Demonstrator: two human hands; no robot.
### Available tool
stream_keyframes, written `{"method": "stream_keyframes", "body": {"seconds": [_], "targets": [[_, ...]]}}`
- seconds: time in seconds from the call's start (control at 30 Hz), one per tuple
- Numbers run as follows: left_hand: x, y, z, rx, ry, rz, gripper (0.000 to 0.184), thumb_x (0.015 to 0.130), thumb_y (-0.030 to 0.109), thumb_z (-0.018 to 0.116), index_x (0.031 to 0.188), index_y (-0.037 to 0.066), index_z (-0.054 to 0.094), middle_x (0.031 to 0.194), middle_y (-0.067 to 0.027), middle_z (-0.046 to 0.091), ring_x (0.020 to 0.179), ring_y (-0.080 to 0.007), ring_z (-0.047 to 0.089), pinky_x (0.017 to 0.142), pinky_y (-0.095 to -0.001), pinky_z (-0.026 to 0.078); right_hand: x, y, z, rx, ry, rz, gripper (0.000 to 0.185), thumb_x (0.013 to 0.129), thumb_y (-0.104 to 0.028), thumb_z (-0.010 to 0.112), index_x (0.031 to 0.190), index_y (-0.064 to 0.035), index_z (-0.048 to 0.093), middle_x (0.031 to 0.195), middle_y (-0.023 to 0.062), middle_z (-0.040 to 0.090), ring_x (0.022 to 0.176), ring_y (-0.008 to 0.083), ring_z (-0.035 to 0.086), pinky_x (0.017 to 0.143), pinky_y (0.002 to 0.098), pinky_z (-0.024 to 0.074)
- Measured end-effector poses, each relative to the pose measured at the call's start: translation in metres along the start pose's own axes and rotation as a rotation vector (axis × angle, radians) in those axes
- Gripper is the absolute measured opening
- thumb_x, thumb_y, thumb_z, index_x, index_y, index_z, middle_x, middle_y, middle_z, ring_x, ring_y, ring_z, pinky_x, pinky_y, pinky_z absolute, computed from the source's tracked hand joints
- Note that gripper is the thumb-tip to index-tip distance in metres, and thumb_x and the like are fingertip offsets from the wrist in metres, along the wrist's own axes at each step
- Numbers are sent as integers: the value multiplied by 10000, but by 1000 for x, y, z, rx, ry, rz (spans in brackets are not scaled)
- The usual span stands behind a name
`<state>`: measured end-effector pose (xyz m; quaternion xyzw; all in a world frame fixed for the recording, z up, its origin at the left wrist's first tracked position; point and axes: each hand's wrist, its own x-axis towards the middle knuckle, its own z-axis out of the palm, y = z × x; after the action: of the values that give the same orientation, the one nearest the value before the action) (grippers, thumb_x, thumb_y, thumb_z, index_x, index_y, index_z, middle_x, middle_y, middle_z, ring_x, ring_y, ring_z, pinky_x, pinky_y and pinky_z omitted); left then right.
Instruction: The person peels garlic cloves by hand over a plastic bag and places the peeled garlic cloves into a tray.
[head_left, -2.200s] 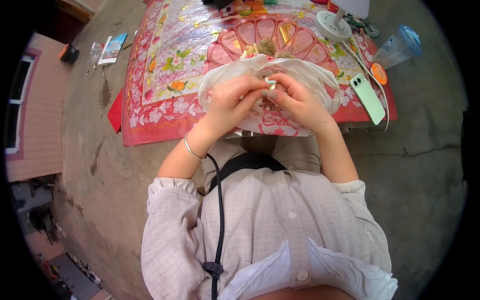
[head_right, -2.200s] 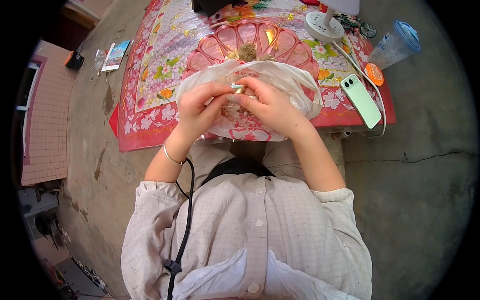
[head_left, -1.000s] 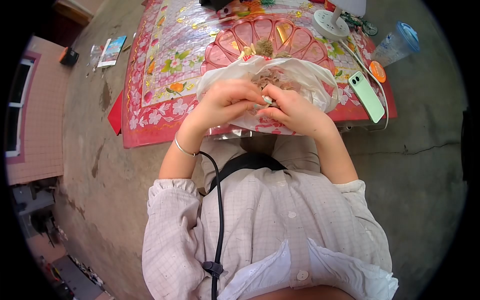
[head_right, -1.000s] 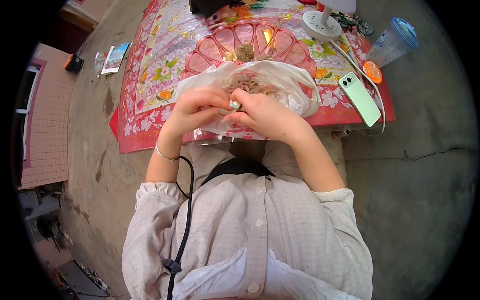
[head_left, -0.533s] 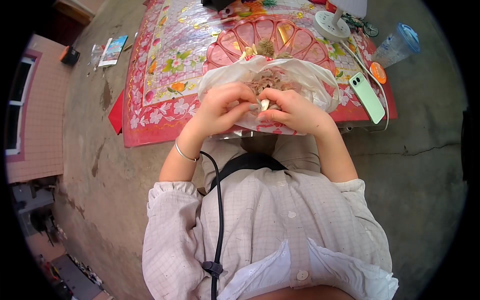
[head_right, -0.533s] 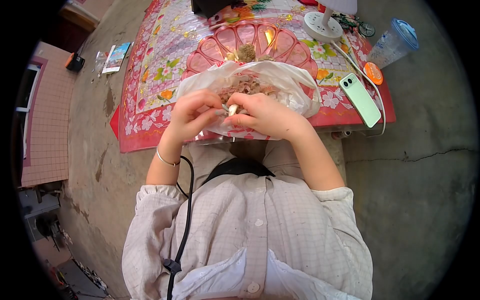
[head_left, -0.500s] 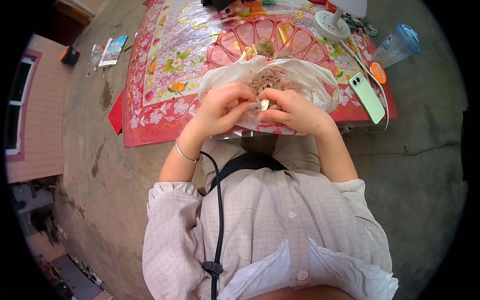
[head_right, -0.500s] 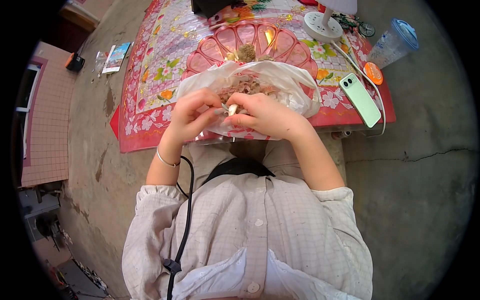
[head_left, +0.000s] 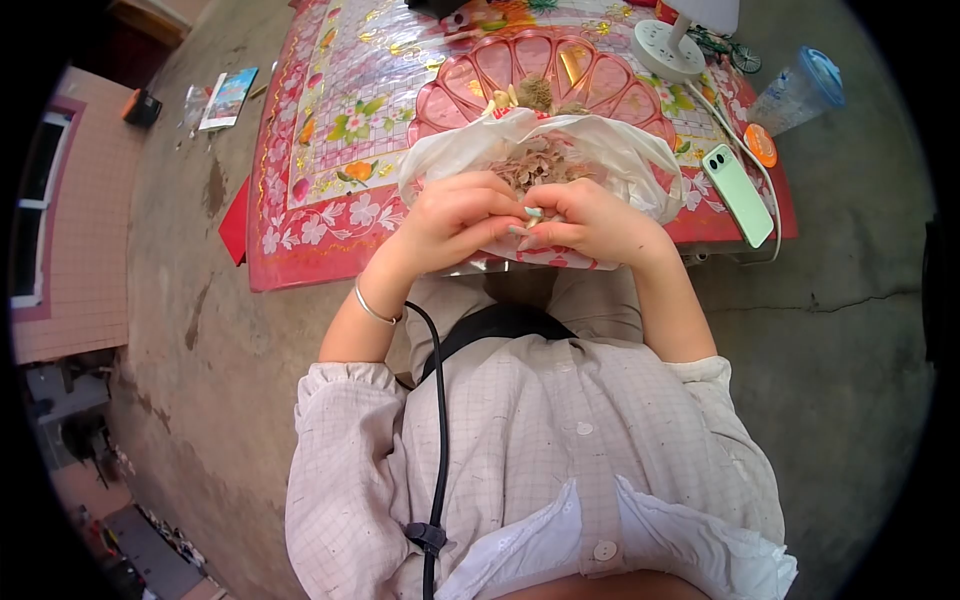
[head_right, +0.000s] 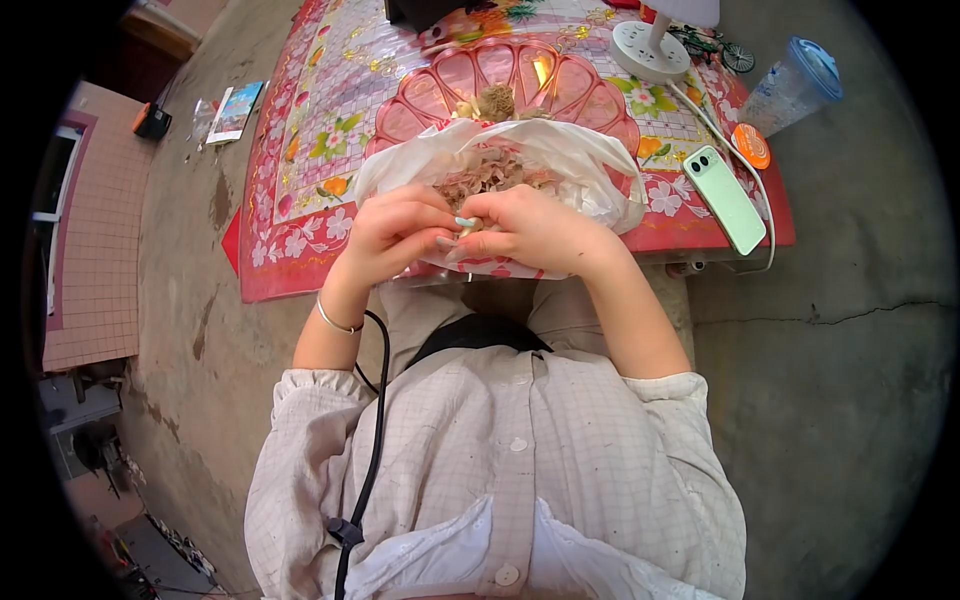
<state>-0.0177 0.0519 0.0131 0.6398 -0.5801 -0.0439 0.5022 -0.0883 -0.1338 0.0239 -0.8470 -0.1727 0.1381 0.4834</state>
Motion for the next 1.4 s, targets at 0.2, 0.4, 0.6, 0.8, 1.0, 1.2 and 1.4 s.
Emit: {"method": "stream_keyframes", "body": {"seconds": [0.2, 0.4, 0.6, 0.8, 1.0, 1.2, 1.4], "targets": [[-2, 1, 10, 125, 189, -44, 69, 722, -12, 557, 787, -3, 534, 724, -87, 532, 628, -186, 519, 562, -272, 413, -4, -9, -3, 65, -31, 40, 275, 760, -240, 550, 918, -16, 521, 695, 98, 564, 606, 160, 538, 561, 275, 424], [0, 5, 15, 58, 342, -225, 37, 771, 1, 523, 794, -2, 494, 690, -70, 487, 588, -142, 476, 534, -241, 377, -6, 1, -3, 281, -47, 80, 342, 763, -179, 481, 1059, -9, 483, 778, 41, 560, 657, 91, 515, 573, 244, 422], [-2, -3, 17, -61, 577, -373, 112, 840, 95, 466, 783, -1, 474, 641, -38, 453, 567, -95, 434, 515, -223, 346, -6, -3, 0, 378, 43, 25, 393, 827, -120, 458, 1204, -23, 408, 779, -29, 488, 639, 26, 410, 561, 177, 367], [-4, -4, 6, 136, 326, -481, 102, 799, 100, 496, 826, 4, 480, 630, -66, 463, 548, -183, 443, 518, -280, 361, 1, 15, 9, 409, 201, -166, 377, 874, -223, 427, 1183, -7, 421, 749, -32, 484, 644, 40, 395, 590, 176, 355], [9, 13, 14, 251, 367, -273, 136, 722, 77, 579, 840, 16, 545, 704, -74, 499, 596, -197, 479, 564, -295, 401, -1, 13, 2, 515, 142, -23, 392, 869, -373, 419, 940, -3, 527, 683, -11, 479, 595, 48, 400, 526, 196, 351], [17, 9, 9, 114, 34, -270, 241, 687, 86, 630, 913, 20, 576, 734, -67, 508, 637, -173, 518, 568, -264, 419, 2, 13, -3, 370, 60, 150, 488, 842, -470, 410, 753, -12, 551, 580, -28, 435, 513, 47, 370, 462, 195, 315], [12, 1, 15, -246, 265, -321, 162, 720, 48, 608, 864, -8, 559, 798, -48, 553, 712, -106, 540, 616, -210, 427, -2, 11, -4, 674, 167, 117, 464, 840, -468, 417, 742, -30, 533, 562, -35, 400, 499, 31, 339, 445, 186, 269]]}}
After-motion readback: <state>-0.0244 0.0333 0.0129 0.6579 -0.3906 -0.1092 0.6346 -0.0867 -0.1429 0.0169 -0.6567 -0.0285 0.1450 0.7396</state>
